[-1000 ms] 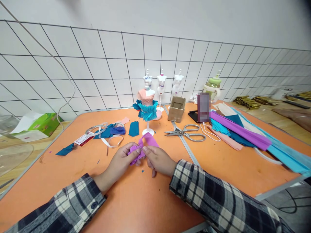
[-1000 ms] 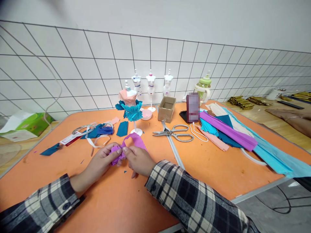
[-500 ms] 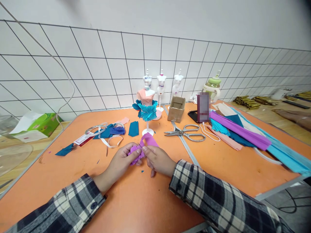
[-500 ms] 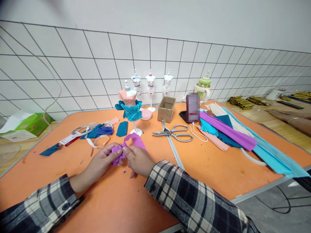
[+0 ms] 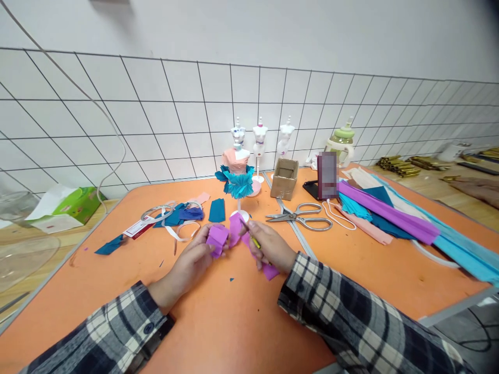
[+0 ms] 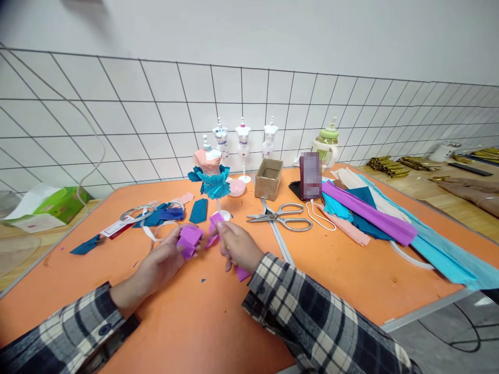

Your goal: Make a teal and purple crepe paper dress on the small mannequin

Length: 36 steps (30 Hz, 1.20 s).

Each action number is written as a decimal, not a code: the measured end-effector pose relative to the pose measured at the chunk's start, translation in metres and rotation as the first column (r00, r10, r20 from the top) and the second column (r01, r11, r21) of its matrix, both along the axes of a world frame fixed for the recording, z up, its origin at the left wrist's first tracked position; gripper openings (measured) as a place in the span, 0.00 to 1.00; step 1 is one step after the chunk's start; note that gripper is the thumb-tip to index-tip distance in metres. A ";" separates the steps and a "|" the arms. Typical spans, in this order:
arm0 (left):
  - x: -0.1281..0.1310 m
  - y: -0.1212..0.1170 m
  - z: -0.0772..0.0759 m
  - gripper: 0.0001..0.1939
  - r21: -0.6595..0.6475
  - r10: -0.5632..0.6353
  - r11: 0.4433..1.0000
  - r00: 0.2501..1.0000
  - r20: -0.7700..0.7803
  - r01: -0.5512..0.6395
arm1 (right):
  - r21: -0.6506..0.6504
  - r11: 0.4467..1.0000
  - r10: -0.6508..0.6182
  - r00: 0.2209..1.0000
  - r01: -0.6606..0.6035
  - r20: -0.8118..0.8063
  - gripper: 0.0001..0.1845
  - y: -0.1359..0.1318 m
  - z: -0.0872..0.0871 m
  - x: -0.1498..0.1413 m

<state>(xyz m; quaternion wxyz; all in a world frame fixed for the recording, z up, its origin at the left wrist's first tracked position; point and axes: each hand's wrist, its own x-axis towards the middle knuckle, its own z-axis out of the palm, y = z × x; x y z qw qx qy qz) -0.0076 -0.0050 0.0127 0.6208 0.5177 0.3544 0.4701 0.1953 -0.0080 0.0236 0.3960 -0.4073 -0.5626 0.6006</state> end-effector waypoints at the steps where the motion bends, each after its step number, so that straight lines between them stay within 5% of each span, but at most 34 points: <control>1: -0.002 0.002 0.001 0.16 0.020 0.039 0.999 0.999 -0.015 -0.038 | 0.043 0.998 -0.040 0.999 0.039 0.016 0.24 0.004 0.001 0.006; 4: -0.012 0.015 0.001 0.14 0.143 0.191 0.977 0.948 -0.256 -0.158 | 0.234 0.966 -0.175 0.951 0.115 0.255 0.24 0.016 -0.002 0.027; 6: -0.021 0.026 0.000 0.15 0.316 0.303 0.935 0.827 -0.473 -0.162 | 0.403 0.915 -0.249 0.817 0.023 0.519 0.19 0.022 -0.007 0.041; 9: -0.035 0.045 -0.004 0.20 0.565 0.469 0.825 0.571 -0.673 -0.012 | 0.469 0.876 -0.330 0.569 -0.113 0.753 0.16 0.028 -0.014 0.056; 13: -0.044 0.067 -0.009 0.15 0.672 0.585 0.728 0.389 -0.711 0.134 | 0.437 0.890 -0.321 0.499 -0.133 0.805 0.15 0.030 -0.019 0.061; 17: -0.044 0.078 -0.012 0.10 0.672 0.585 0.699 0.347 -0.733 0.244 | 0.425 0.892 -0.301 0.499 -0.154 0.813 0.17 0.028 -0.020 0.058; 21: -0.046 0.078 -0.014 0.11 0.661 0.600 0.723 0.289 -0.746 0.202 | 0.412 0.901 -0.291 0.512 -0.137 0.808 0.18 0.027 -0.021 0.060; 28: -0.049 0.069 -0.014 0.23 0.635 0.536 0.769 0.465 -0.705 0.075 | 0.398 0.908 -0.290 0.489 -0.132 0.823 0.22 0.025 -0.019 0.059; 34: -0.040 0.055 -0.007 0.12 0.663 0.531 0.705 0.433 -0.728 0.252 | 0.422 0.894 -0.328 0.420 -0.152 0.846 0.20 0.022 -0.015 0.060; 36: -0.037 0.051 -0.005 0.13 0.692 0.592 0.671 0.371 -0.716 0.266 | 0.416 0.894 -0.327 0.394 -0.165 0.859 0.18 0.022 -0.015 0.060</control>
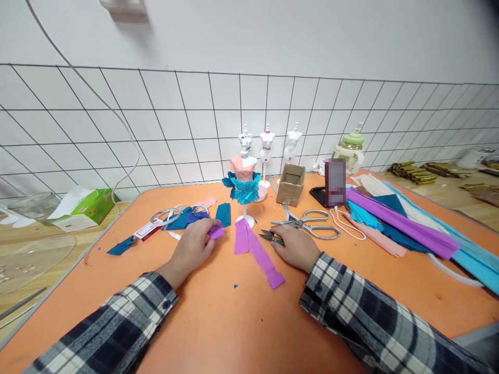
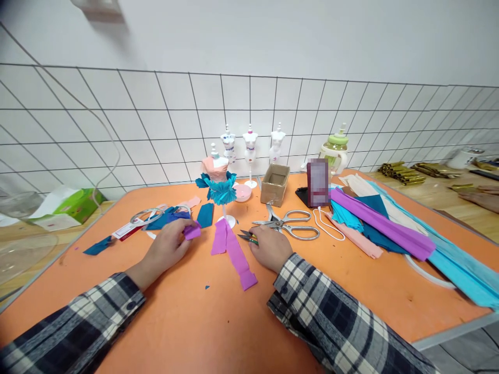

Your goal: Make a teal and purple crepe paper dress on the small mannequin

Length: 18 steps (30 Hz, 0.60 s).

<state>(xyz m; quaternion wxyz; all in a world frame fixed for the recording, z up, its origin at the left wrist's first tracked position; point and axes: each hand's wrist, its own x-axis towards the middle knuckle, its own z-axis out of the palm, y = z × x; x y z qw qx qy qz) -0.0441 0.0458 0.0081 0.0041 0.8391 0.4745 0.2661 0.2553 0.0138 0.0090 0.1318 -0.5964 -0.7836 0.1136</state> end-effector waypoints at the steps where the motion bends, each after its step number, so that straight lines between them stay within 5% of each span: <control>1: 0.001 -0.001 0.001 0.13 0.033 0.060 0.998 0.998 -0.023 -0.059 | -0.005 1.000 0.003 1.000 -0.003 0.006 0.18 0.000 0.000 0.000; 5: -0.001 0.003 -0.001 0.23 0.015 0.297 0.955 0.951 -0.087 -0.297 | -0.031 0.999 0.022 1.000 -0.021 0.020 0.18 -0.003 0.002 -0.002; 9: -0.008 0.013 -0.011 0.34 -0.132 0.387 0.904 0.909 -0.157 -0.407 | -0.034 0.999 0.002 1.000 -0.001 0.026 0.19 -0.003 0.004 -0.001; 13: -0.006 0.007 -0.009 0.35 0.045 0.450 0.892 0.877 -0.166 -0.449 | -0.010 1.000 -0.025 0.998 0.026 0.052 0.21 0.000 0.003 0.004; 15: 0.000 -0.003 -0.003 0.33 0.195 0.328 0.934 0.934 -0.140 -0.299 | 0.002 1.000 -0.016 0.999 0.016 0.045 0.22 0.003 0.001 0.007; 18: 0.014 -0.021 0.002 0.27 0.213 -0.132 0.959 0.960 -0.247 0.187 | 0.008 1.000 0.016 1.000 -0.016 0.023 0.24 0.007 -0.003 0.009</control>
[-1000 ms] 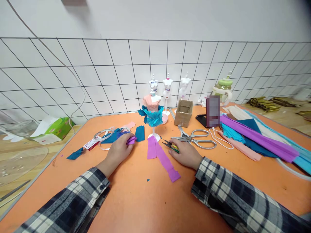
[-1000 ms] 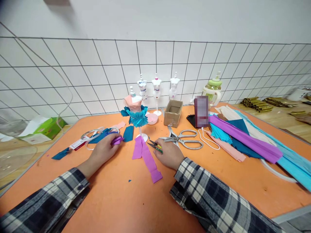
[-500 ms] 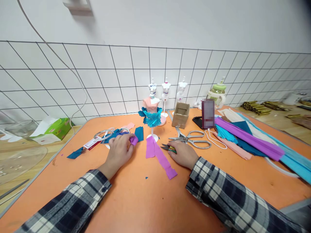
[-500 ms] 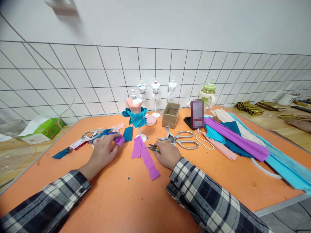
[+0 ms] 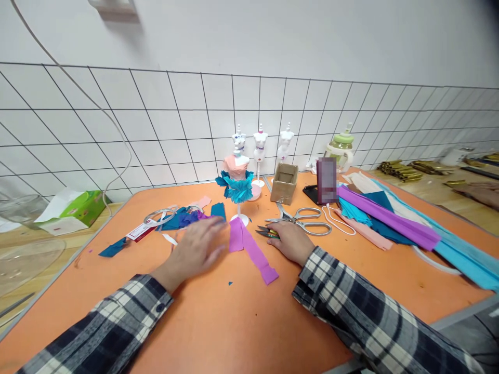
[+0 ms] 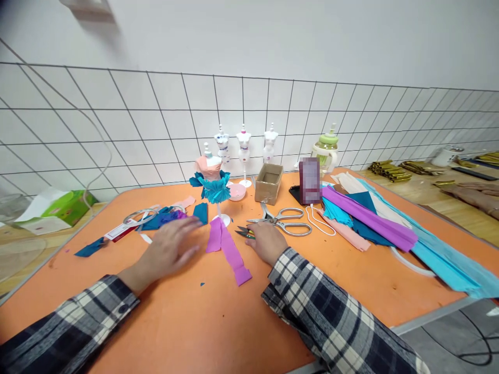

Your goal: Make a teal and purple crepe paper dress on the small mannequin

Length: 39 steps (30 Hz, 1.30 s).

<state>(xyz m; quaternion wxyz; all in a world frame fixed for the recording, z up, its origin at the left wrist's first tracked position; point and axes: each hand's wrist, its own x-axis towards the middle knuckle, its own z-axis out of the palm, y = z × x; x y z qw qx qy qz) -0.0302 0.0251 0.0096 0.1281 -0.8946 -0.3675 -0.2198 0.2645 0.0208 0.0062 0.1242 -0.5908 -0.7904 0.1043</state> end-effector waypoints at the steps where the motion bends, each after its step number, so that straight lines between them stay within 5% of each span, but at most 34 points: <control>1: 0.006 -0.005 0.000 0.27 -0.033 -0.106 0.994 0.993 -0.051 0.104 | -0.002 1.000 0.008 1.000 -0.008 -0.001 0.23 0.001 -0.001 0.001; 6: 0.022 -0.009 -0.008 0.21 -0.146 -0.040 0.989 0.999 0.005 0.041 | 0.005 1.000 -0.030 0.999 0.030 0.012 0.25 0.000 0.001 0.001; 9: 0.019 -0.001 -0.007 0.13 -0.242 -0.039 0.970 0.999 -0.020 0.033 | 0.140 0.986 -0.096 0.995 0.091 0.026 0.26 -0.012 0.007 -0.011; 11: 0.016 0.003 -0.006 0.12 -0.280 -0.033 0.960 0.999 -0.024 0.025 | 0.203 0.979 -0.027 0.999 0.017 0.047 0.21 -0.023 0.008 -0.025; 15: 0.016 0.002 -0.006 0.15 -0.269 0.026 0.963 0.999 -0.023 -0.031 | 0.113 0.974 0.186 0.977 -0.197 0.104 0.23 -0.039 0.003 -0.047; 19: 0.011 -0.003 -0.002 0.16 -0.335 0.108 0.941 0.984 0.141 -0.055 | 0.106 0.935 0.328 0.939 -0.338 0.099 0.09 -0.032 0.004 -0.039; 24: -0.009 -0.002 0.009 0.21 -0.631 0.457 0.776 0.703 0.545 -0.015 | 0.327 0.942 0.136 0.973 -0.070 -0.184 0.09 -0.010 0.016 -0.003; 26: -0.015 0.001 0.009 0.23 -0.676 0.491 0.736 0.721 0.489 -0.042 | 0.286 0.957 0.055 0.936 0.050 -0.347 0.09 -0.001 0.016 0.012; 28: -0.017 0.001 0.008 0.20 -0.596 0.454 0.782 0.820 0.347 -0.181 | 0.179 0.981 0.017 0.898 0.069 -0.439 0.09 0.008 0.015 0.025; 30: -0.015 -0.001 0.008 0.15 -0.371 0.369 0.887 0.905 0.212 -0.274 | 0.141 0.990 0.090 0.896 -0.031 -0.434 0.09 0.014 0.013 0.036; 33: -0.007 -0.010 0.011 0.15 -0.140 0.046 0.990 0.996 0.082 -0.034 | 0.239 0.948 0.284 0.902 -0.212 -0.326 0.14 0.018 0.013 0.047; 36: 0.004 -0.022 0.010 0.15 -0.222 -0.258 0.944 0.965 -0.035 0.245 | 0.299 0.919 0.324 0.924 -0.257 -0.202 0.17 0.016 0.017 0.053; 39: 0.012 -0.026 0.005 0.17 -0.311 -0.207 0.934 0.977 -0.060 0.179 | 0.297 0.946 0.152 0.987 -0.129 -0.057 0.16 0.013 0.021 0.057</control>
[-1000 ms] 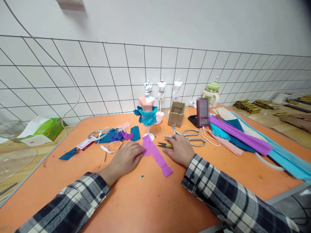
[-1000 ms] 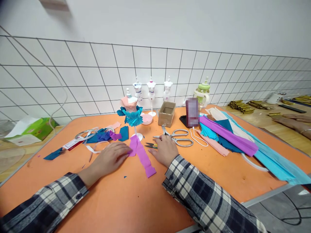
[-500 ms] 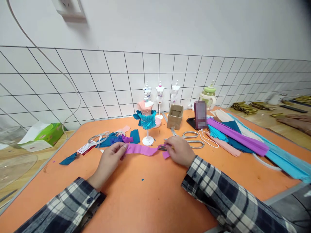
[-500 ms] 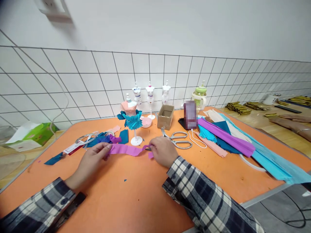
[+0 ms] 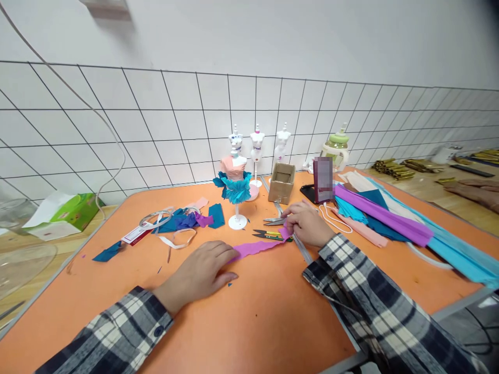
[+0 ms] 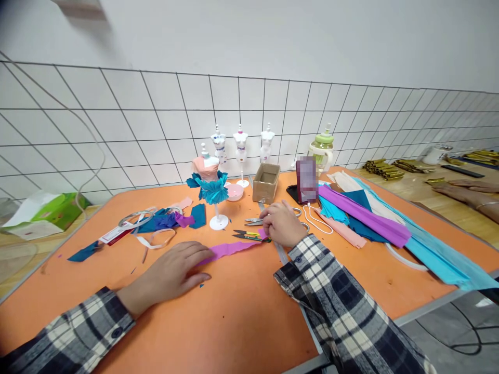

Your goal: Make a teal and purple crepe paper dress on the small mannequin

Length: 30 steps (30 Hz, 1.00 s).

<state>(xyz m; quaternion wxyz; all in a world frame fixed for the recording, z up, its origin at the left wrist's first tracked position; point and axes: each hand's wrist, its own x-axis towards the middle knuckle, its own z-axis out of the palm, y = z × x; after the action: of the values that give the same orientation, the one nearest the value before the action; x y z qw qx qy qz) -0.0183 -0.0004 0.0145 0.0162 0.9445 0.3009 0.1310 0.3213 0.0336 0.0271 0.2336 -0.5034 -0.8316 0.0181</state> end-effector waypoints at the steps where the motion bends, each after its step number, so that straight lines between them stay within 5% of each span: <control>1: 0.001 0.001 -0.002 0.15 -0.020 0.033 0.999 0.999 -0.006 -0.034 | 0.009 0.996 -0.090 0.995 0.090 0.042 0.16 -0.001 0.001 0.001; 5: -0.001 0.008 -0.005 0.13 -0.016 0.017 1.000 1.000 -0.015 -0.017 | 0.082 0.963 -0.265 0.961 0.258 0.080 0.19 -0.006 0.000 -0.007; 8: 0.000 0.007 -0.003 0.14 0.046 -0.016 0.999 1.000 0.016 0.015 | 0.099 0.995 -0.018 1.000 0.015 0.026 0.28 -0.018 -0.003 -0.036; 11: 0.005 0.004 -0.003 0.13 0.026 -0.019 1.000 0.998 0.056 0.017 | 0.007 0.966 0.257 0.966 -0.257 0.008 0.39 -0.033 -0.011 -0.074; 14: 0.006 0.002 -0.006 0.10 -0.061 0.005 0.998 0.998 0.063 -0.001 | -0.061 0.934 0.358 0.927 -0.353 0.113 0.27 -0.040 -0.020 -0.098; 17: 0.003 0.004 -0.007 0.13 -0.111 0.025 0.994 0.999 0.028 -0.022 | -0.099 0.929 0.370 0.904 -0.356 0.216 0.14 -0.037 -0.025 -0.099; 30: -0.001 0.004 0.000 0.10 -0.013 0.101 0.995 0.995 -0.022 -0.101 | -0.109 0.977 0.208 0.927 -0.183 0.312 0.13 -0.038 -0.016 -0.094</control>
<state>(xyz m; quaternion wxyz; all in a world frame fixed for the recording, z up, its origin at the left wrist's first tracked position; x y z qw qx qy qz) -0.0196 0.0035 0.0146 0.0129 0.9293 0.3493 0.1193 0.2270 -0.0041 0.0112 0.0721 -0.4229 -0.9033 -0.0087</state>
